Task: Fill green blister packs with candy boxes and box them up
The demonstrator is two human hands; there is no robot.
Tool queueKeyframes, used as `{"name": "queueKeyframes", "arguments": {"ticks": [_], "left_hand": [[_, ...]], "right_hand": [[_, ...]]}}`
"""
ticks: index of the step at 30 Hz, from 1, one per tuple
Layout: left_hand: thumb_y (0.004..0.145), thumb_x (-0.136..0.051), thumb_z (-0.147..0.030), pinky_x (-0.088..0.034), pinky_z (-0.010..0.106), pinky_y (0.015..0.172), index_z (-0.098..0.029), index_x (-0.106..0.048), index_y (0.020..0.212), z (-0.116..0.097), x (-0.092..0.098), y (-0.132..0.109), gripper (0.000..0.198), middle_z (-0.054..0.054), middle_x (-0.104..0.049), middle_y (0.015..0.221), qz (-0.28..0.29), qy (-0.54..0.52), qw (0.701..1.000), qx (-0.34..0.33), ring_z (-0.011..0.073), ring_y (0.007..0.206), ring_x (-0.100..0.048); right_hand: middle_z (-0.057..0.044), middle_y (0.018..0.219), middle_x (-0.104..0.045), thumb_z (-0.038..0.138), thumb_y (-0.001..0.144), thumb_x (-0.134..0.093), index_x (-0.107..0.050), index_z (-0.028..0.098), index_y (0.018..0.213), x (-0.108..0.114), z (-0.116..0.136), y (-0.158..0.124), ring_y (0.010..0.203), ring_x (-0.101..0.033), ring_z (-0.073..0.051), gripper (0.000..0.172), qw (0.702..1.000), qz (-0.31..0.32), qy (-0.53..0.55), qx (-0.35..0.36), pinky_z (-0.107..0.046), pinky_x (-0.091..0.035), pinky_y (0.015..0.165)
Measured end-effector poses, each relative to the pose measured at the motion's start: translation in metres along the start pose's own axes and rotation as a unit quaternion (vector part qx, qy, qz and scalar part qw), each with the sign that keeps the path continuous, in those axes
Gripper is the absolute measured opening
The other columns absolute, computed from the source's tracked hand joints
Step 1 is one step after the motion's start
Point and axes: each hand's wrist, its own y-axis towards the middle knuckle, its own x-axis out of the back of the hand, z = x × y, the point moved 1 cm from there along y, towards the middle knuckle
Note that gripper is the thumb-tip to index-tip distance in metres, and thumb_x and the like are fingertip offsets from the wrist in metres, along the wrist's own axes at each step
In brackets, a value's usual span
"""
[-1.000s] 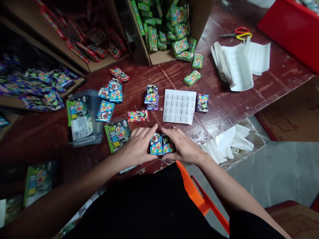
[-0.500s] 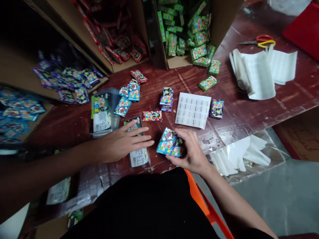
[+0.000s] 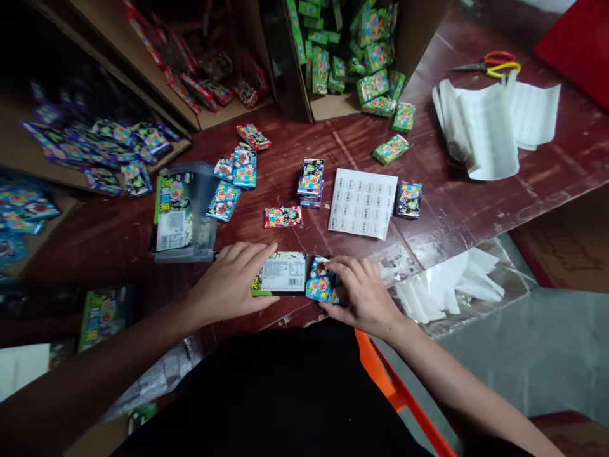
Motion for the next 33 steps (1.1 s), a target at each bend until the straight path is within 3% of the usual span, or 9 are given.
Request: {"name": "queueKeyframes", "arguments": {"ticks": [5,10,16,22,26,30,33], "left_hand": [[0.082,-0.07,-0.055,-0.04,0.051,0.107,-0.018,-0.04,0.152,-0.007,-0.014,-0.004,0.085,0.017,-0.053,0.144,0.008,-0.043,0.999,-0.025,0.0361,0.127,-0.049],[0.082,-0.07,-0.059,-0.038,0.054,0.107,-0.019,-0.034,0.156,-0.007,-0.018,-0.011,0.091,0.017,-0.05,0.144,0.014,-0.038,0.999,-0.01,0.0374,0.126,-0.048],[0.079,-0.074,-0.058,-0.039,0.052,0.107,-0.019,-0.033,0.156,-0.009,-0.025,-0.008,0.096,0.017,-0.052,0.142,0.006,-0.059,0.998,-0.005,0.0374,0.126,-0.048],[0.081,-0.073,-0.058,-0.037,0.052,0.11,-0.018,-0.036,0.154,-0.006,-0.023,-0.011,0.091,0.016,-0.052,0.141,0.011,-0.065,0.998,-0.01,0.036,0.127,-0.046],[0.079,-0.075,-0.057,-0.036,0.054,0.11,-0.017,-0.037,0.153,-0.005,-0.023,-0.012,0.092,0.016,-0.053,0.139,0.003,-0.067,0.998,0.01,0.0365,0.125,-0.047],[0.075,-0.079,-0.054,-0.037,0.054,0.107,-0.017,-0.04,0.152,-0.005,-0.024,-0.01,0.094,0.016,-0.054,0.135,-0.009,-0.072,0.997,0.026,0.0372,0.12,-0.048],[0.075,-0.08,-0.053,-0.039,0.051,0.107,-0.018,-0.038,0.153,-0.005,-0.023,-0.01,0.095,0.015,-0.052,0.136,-0.016,-0.084,0.996,0.033,0.0355,0.121,-0.047]], "right_hand": [[-0.015,0.141,-0.057,0.049,0.086,-0.073,-0.037,0.027,0.147,-0.003,-0.003,0.018,0.131,-0.054,-0.035,0.074,0.99,0.079,0.087,0.077,-0.059,-0.046,0.106],[-0.022,0.162,-0.03,0.063,0.078,-0.076,-0.025,0.021,0.156,0.009,-0.013,0.016,0.151,-0.03,-0.039,0.102,0.991,0.094,0.064,0.069,-0.068,-0.024,0.121],[-0.017,0.145,-0.055,0.048,0.091,-0.068,-0.044,0.023,0.145,0.014,-0.023,0.017,0.14,-0.047,-0.032,0.063,0.987,0.124,0.057,0.081,-0.068,-0.018,0.123],[-0.013,0.139,-0.06,0.049,0.086,-0.074,-0.053,0.024,0.134,0.018,-0.018,0.04,0.133,-0.054,-0.03,0.059,0.981,0.15,0.064,0.102,-0.067,-0.009,0.124],[-0.012,0.136,-0.061,0.047,0.083,-0.075,-0.052,0.023,0.131,0.013,-0.017,0.04,0.13,-0.056,-0.03,0.058,0.985,0.127,0.057,0.098,-0.066,-0.005,0.124],[-0.012,0.136,-0.061,0.047,0.084,-0.074,-0.05,0.023,0.131,0.01,-0.019,0.039,0.129,-0.056,-0.03,0.058,0.988,0.113,0.048,0.098,-0.065,-0.008,0.123],[-0.014,0.135,-0.06,0.047,0.084,-0.074,-0.049,0.023,0.132,0.017,-0.022,0.037,0.128,-0.056,-0.033,0.059,0.992,0.087,0.044,0.079,-0.064,-0.026,0.117]]}}
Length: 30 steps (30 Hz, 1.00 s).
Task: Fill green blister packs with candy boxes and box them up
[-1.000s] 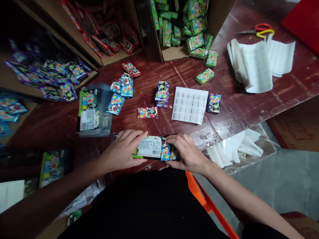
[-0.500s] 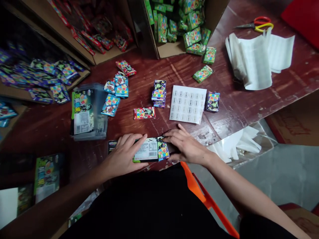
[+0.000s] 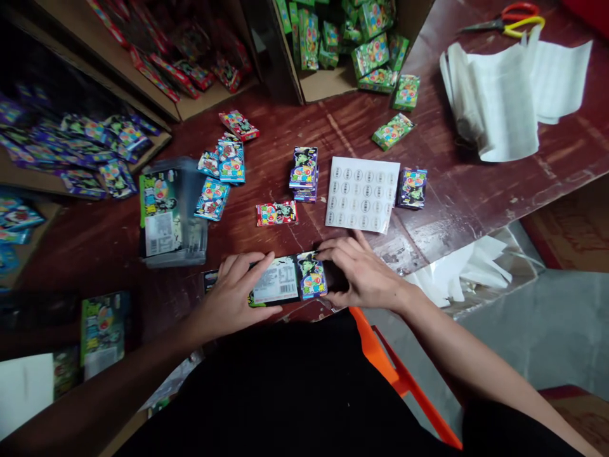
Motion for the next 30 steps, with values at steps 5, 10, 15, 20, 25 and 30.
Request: {"name": "queueKeyframes", "arguments": {"ticks": [5,10,15,20,25,30], "left_hand": [[0.073,-0.082,-0.051,-0.04,0.051,0.107,-0.021,-0.036,0.153,-0.004,0.0,0.0,0.097,0.013,-0.051,0.136,-0.025,-0.005,0.999,0.031,0.0341,0.122,-0.046],[0.074,-0.081,-0.051,-0.039,0.051,0.108,-0.021,-0.034,0.154,-0.007,-0.002,0.002,0.097,0.013,-0.051,0.137,-0.041,0.002,0.998,0.037,0.0344,0.122,-0.047],[0.076,-0.08,-0.052,-0.04,0.051,0.105,-0.02,-0.036,0.152,-0.009,-0.002,0.005,0.093,0.014,-0.051,0.137,-0.087,0.022,0.993,0.074,0.035,0.121,-0.047],[0.074,-0.082,-0.048,-0.041,0.051,0.104,-0.021,-0.038,0.152,-0.014,-0.003,0.005,0.094,0.013,-0.052,0.136,-0.102,0.017,0.991,0.085,0.0349,0.119,-0.049],[0.074,-0.081,-0.046,-0.037,0.052,0.108,-0.024,-0.038,0.153,-0.018,-0.006,0.007,0.093,0.013,-0.054,0.136,-0.081,-0.009,0.996,0.045,0.0355,0.123,-0.049],[0.074,-0.081,-0.043,-0.042,0.049,0.104,-0.025,-0.035,0.154,-0.019,-0.006,0.009,0.095,0.012,-0.053,0.137,-0.102,-0.021,0.991,0.083,0.0337,0.121,-0.05]], "right_hand": [[-0.015,0.13,-0.061,0.047,0.084,-0.074,-0.047,0.023,0.132,0.002,0.004,-0.005,0.125,-0.057,-0.035,0.06,0.998,-0.054,-0.024,-0.033,-0.065,-0.031,0.113],[-0.014,0.127,-0.062,0.048,0.085,-0.072,-0.047,0.023,0.13,-0.007,0.012,-0.006,0.125,-0.058,-0.033,0.057,0.998,-0.05,-0.033,-0.024,-0.068,-0.015,0.12],[-0.016,0.125,-0.06,0.049,0.084,-0.073,-0.047,0.022,0.126,-0.006,0.017,-0.005,0.121,-0.059,-0.034,0.056,0.992,-0.101,-0.054,-0.057,-0.068,-0.02,0.117],[-0.017,0.128,-0.059,0.047,0.085,-0.073,-0.048,0.021,0.126,-0.001,0.015,-0.003,0.124,-0.057,-0.033,0.055,0.993,-0.091,-0.043,-0.06,-0.067,-0.02,0.118],[-0.015,0.141,-0.057,0.051,0.089,-0.069,-0.044,0.021,0.139,0.004,0.004,0.003,0.136,-0.051,-0.029,0.063,1.0,0.013,0.013,0.026,-0.063,-0.007,0.125],[-0.019,0.152,-0.047,0.067,0.083,-0.069,-0.055,0.02,0.131,-0.008,0.013,0.007,0.147,-0.036,-0.036,0.069,0.998,-0.054,-0.042,-0.001,-0.07,-0.003,0.122]]}}
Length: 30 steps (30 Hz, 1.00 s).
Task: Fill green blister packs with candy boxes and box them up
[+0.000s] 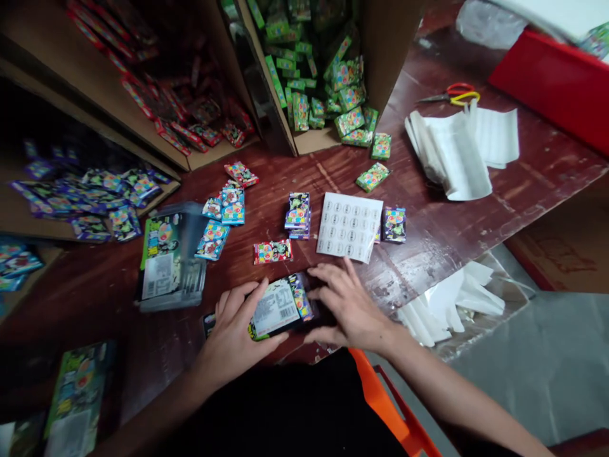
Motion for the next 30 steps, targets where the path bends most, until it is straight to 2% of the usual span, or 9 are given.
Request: {"name": "queueKeyframes", "arguments": {"ticks": [6,10,12,14,17,20,24,27,30], "left_hand": [[0.076,-0.077,-0.049,-0.045,0.05,0.096,-0.029,-0.037,0.153,0.017,0.002,0.016,0.089,0.012,-0.056,0.138,-0.036,0.036,0.999,-0.019,0.0356,0.119,-0.054],[0.094,-0.055,-0.034,-0.044,0.049,0.104,-0.031,-0.048,0.148,0.042,0.022,0.068,0.054,0.01,-0.055,0.142,-0.058,0.043,0.994,-0.078,0.0309,0.124,-0.054],[0.093,-0.046,-0.013,-0.046,0.047,0.103,-0.037,-0.055,0.143,0.049,0.033,0.099,0.057,0.007,-0.055,0.143,0.001,0.062,0.987,-0.151,0.0284,0.125,-0.055],[0.084,-0.04,0.0,-0.048,0.045,0.099,-0.045,-0.054,0.142,0.051,0.042,0.124,0.075,0.003,-0.052,0.149,0.084,0.1,0.968,-0.214,0.0272,0.125,-0.057],[0.073,-0.044,0.004,-0.048,0.043,0.096,-0.047,-0.049,0.146,0.046,0.051,0.145,0.089,0.002,-0.046,0.157,0.171,0.139,0.938,-0.266,0.0271,0.12,-0.061],[0.064,-0.054,0.001,-0.049,0.043,0.096,-0.041,-0.049,0.148,0.041,0.055,0.149,0.094,0.006,-0.043,0.159,0.212,0.133,0.929,-0.273,0.0303,0.12,-0.062],[0.059,-0.059,-0.001,-0.05,0.04,0.091,-0.036,-0.041,0.153,0.045,0.057,0.15,0.102,0.009,-0.04,0.16,0.253,0.151,0.917,-0.268,0.0324,0.124,-0.058],[0.069,-0.06,-0.006,-0.048,0.038,0.092,-0.03,-0.046,0.149,0.05,0.065,0.154,0.085,0.01,-0.047,0.153,0.247,0.176,0.914,-0.27,0.0297,0.119,-0.058],[0.074,-0.07,-0.028,-0.043,0.044,0.101,-0.019,-0.058,0.132,0.043,0.079,0.155,0.06,0.013,-0.055,0.14,0.197,0.17,0.93,-0.26,0.0323,0.118,-0.056]], "right_hand": [[-0.015,0.153,-0.049,0.07,0.084,-0.065,-0.062,0.022,0.124,0.014,0.0,0.014,0.147,-0.037,-0.036,0.062,0.999,-0.037,-0.021,0.0,-0.066,-0.02,0.121],[-0.015,0.134,-0.063,0.048,0.096,-0.06,-0.061,0.023,0.122,0.085,-0.074,0.037,0.129,-0.055,-0.03,0.036,0.969,-0.199,-0.103,-0.103,-0.052,-0.044,0.109],[-0.018,0.129,-0.064,0.05,0.093,-0.062,-0.057,0.019,0.129,0.118,-0.122,0.056,0.126,-0.055,-0.035,0.048,0.941,-0.225,-0.179,-0.18,-0.057,-0.043,0.107],[-0.023,0.133,-0.061,0.055,0.086,-0.069,-0.051,0.014,0.138,0.138,-0.165,0.079,0.129,-0.052,-0.041,0.069,0.927,-0.142,-0.225,-0.262,-0.06,-0.043,0.105],[-0.022,0.118,-0.067,0.053,0.072,-0.082,-0.057,0.009,0.132,0.146,-0.195,0.105,0.116,-0.059,-0.043,0.079,0.933,-0.069,-0.213,-0.281,-0.059,-0.045,0.1],[-0.022,0.113,-0.065,0.051,0.074,-0.08,-0.056,0.007,0.134,0.149,-0.181,0.107,0.112,-0.06,-0.041,0.079,0.939,-0.066,-0.197,-0.274,-0.057,-0.044,0.098],[-0.017,0.12,-0.057,0.045,0.085,-0.071,-0.054,0.019,0.133,0.144,-0.118,0.064,0.113,-0.059,-0.033,0.057,0.967,-0.148,-0.065,-0.199,-0.047,-0.049,0.094],[-0.014,0.128,-0.053,0.036,0.082,-0.075,-0.048,0.027,0.12,0.11,-0.061,0.015,0.116,-0.059,-0.031,0.047,0.972,-0.139,0.137,-0.133,-0.044,-0.054,0.094],[-0.015,0.136,-0.048,0.032,0.084,-0.073,-0.048,0.027,0.114,0.055,-0.022,-0.029,0.126,-0.055,-0.032,0.04,0.972,-0.085,0.17,-0.141,-0.05,-0.054,0.1]]}}
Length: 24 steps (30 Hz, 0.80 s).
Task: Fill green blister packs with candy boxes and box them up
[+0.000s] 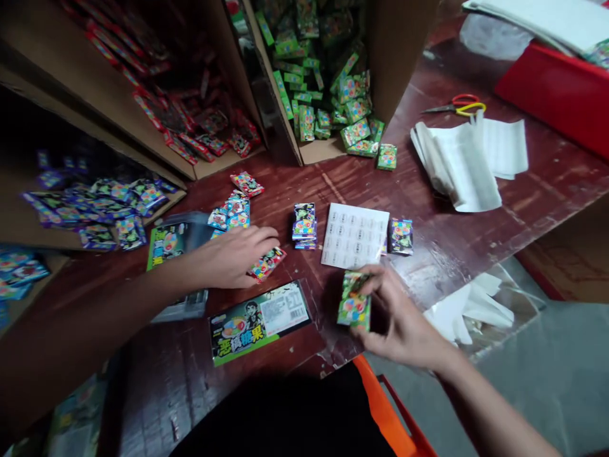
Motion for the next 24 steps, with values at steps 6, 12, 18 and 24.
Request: {"name": "queueKeyframes", "arguments": {"ticks": [6,12,18,24], "left_hand": [[0.072,-0.074,-0.059,-0.041,0.048,0.097,-0.02,-0.058,0.126,-0.083,0.003,0.008,0.069,0.012,-0.062,0.12,-0.089,-0.052,0.994,0.023,0.0338,0.11,-0.054],[0.075,-0.077,-0.058,-0.04,0.048,0.089,-0.011,-0.064,0.122,-0.153,-0.029,0.041,0.066,0.015,-0.063,0.108,-0.063,-0.002,0.998,0.015,0.0344,0.102,-0.052],[0.075,-0.078,-0.061,-0.038,0.046,0.091,-0.008,-0.05,0.142,-0.154,-0.04,0.047,0.089,0.016,-0.062,0.119,-0.063,-0.016,0.998,0.025,0.0345,0.108,-0.051],[0.078,-0.076,-0.062,-0.034,0.048,0.098,-0.009,-0.023,0.158,-0.155,-0.053,0.039,0.109,0.016,-0.062,0.125,-0.083,-0.048,0.994,0.055,0.0343,0.113,-0.051]], "right_hand": [[-0.02,0.151,-0.046,0.052,0.082,-0.077,-0.045,0.023,0.132,-0.038,-0.02,-0.045,0.148,-0.031,-0.043,0.066,0.988,0.009,-0.157,0.0,-0.074,-0.029,0.116],[-0.02,0.151,-0.047,0.052,0.083,-0.076,-0.015,0.022,0.16,-0.022,-0.021,-0.038,0.141,-0.045,-0.037,0.103,0.988,0.023,-0.145,0.042,-0.066,-0.033,0.118],[-0.019,0.149,-0.049,0.045,0.086,-0.072,-0.008,0.022,0.162,-0.023,-0.029,-0.033,0.137,-0.049,-0.035,0.102,0.986,0.049,-0.146,0.058,-0.066,-0.029,0.119],[-0.02,0.153,-0.047,0.062,0.082,-0.072,0.003,0.021,0.163,-0.033,-0.03,-0.026,0.138,-0.049,-0.037,0.118,0.983,0.037,-0.164,0.075,-0.068,-0.022,0.121]]}}
